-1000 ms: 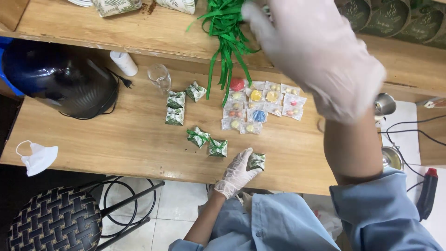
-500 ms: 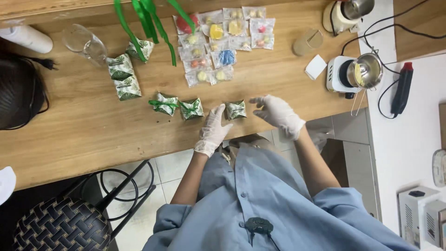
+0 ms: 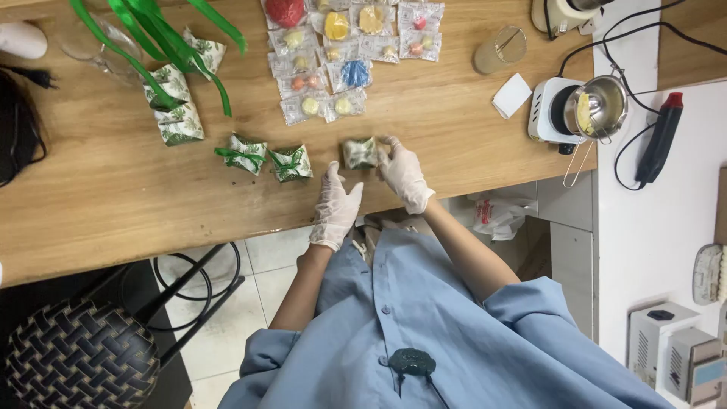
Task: The person prepares scented wax sachets by scraping solid wax from a container into a small cup using a metal tool, and then wraps the resulting items in decorative paper and ties them with green ribbon.
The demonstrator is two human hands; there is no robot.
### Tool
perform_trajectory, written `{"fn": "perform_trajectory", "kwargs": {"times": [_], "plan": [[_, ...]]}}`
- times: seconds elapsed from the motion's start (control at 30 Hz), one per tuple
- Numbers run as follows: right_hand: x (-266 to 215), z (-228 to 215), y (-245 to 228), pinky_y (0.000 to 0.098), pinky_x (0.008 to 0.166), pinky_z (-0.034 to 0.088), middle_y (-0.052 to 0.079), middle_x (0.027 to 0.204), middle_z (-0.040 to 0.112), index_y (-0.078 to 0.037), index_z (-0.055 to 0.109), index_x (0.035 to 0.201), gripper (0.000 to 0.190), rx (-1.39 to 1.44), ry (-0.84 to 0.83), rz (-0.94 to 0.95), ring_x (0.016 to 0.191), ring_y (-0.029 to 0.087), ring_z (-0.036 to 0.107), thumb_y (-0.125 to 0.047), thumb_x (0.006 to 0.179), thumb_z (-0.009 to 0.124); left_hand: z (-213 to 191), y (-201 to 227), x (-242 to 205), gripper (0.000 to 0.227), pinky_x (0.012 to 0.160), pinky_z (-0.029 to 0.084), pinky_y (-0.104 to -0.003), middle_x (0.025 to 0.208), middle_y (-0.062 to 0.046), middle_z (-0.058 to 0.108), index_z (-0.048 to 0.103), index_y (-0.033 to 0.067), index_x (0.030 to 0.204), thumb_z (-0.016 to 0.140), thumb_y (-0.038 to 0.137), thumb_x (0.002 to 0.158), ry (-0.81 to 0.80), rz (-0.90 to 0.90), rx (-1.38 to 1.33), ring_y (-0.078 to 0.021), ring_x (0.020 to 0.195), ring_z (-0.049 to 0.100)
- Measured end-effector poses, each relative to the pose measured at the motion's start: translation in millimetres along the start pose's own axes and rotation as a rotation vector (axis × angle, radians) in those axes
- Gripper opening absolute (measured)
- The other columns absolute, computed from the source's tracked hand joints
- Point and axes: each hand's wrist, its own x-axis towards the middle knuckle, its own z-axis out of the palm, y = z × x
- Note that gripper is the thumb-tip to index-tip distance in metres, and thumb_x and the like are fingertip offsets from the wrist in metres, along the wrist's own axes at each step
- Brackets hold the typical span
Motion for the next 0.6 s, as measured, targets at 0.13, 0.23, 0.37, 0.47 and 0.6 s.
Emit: {"fn": "perform_trajectory", "kwargs": {"times": [0.13,0.23,0.37,0.47,0.6], "plan": [[4,-9,12,0.0375,0.068,0.054,0.012,0.077,0.07,-0.018,0.071,0.127,0.028,-0.148,0.087,-0.162,0.068,0.025,0.067,-0.031,0.102,0.069,5,-4,-5,0.07,0.095,0.049,-0.044,0.116,-0.017,0.059,0.041,0.0047,0.144,0.079,0.026,0.09,0.037,-0.082,0.028,-0.0318,0.107,0.06],[12,-13,17,0.0347,0.072,0.055,0.018,0.092,0.065,-0.018,0.066,0.129,0.047,-0.427,0.361,-0.833,0.082,0.028,0.064,-0.03,0.087,0.083,13,4,5,0.07,0.089,0.051,-0.043,0.12,-0.014,0.059,0.041,0.0074,0.144,0.076,0.029,0.087,-0.037,-0.251,-0.014,-0.0303,0.095,0.062],[31,0,15,0.0318,0.072,0.057,0.01,0.095,0.061,-0.009,0.066,0.117,0.039,0.043,-0.041,-0.211,0.079,0.016,0.066,-0.029,0.089,0.083,12,32,41,0.083,0.088,0.05,-0.049,0.119,-0.021,0.058,0.042,0.0038,0.139,0.086,0.032,0.075,0.097,-0.041,0.205,-0.0379,0.109,0.059],[38,14,13,0.0294,0.072,0.055,0.006,0.086,0.067,-0.005,0.061,0.104,0.042,0.164,-0.08,-0.095,0.079,0.012,0.063,-0.034,0.085,0.086,14,41,63,0.085,0.089,0.05,-0.052,0.123,-0.022,0.058,0.046,0.0043,0.132,0.088,0.046,0.072,-0.011,-0.128,0.4,-0.0402,0.113,0.059],[57,32,43,0.028,0.073,0.055,0.004,0.088,0.066,-0.005,0.054,0.099,0.046,0.276,-0.078,-0.215,0.081,0.009,0.06,-0.033,0.084,0.087,23,33,78,0.072,0.089,0.053,-0.053,0.123,-0.018,0.062,0.055,0.0089,0.129,0.082,0.048,0.075,-0.114,-0.169,0.602,-0.0379,0.113,0.063]]}}
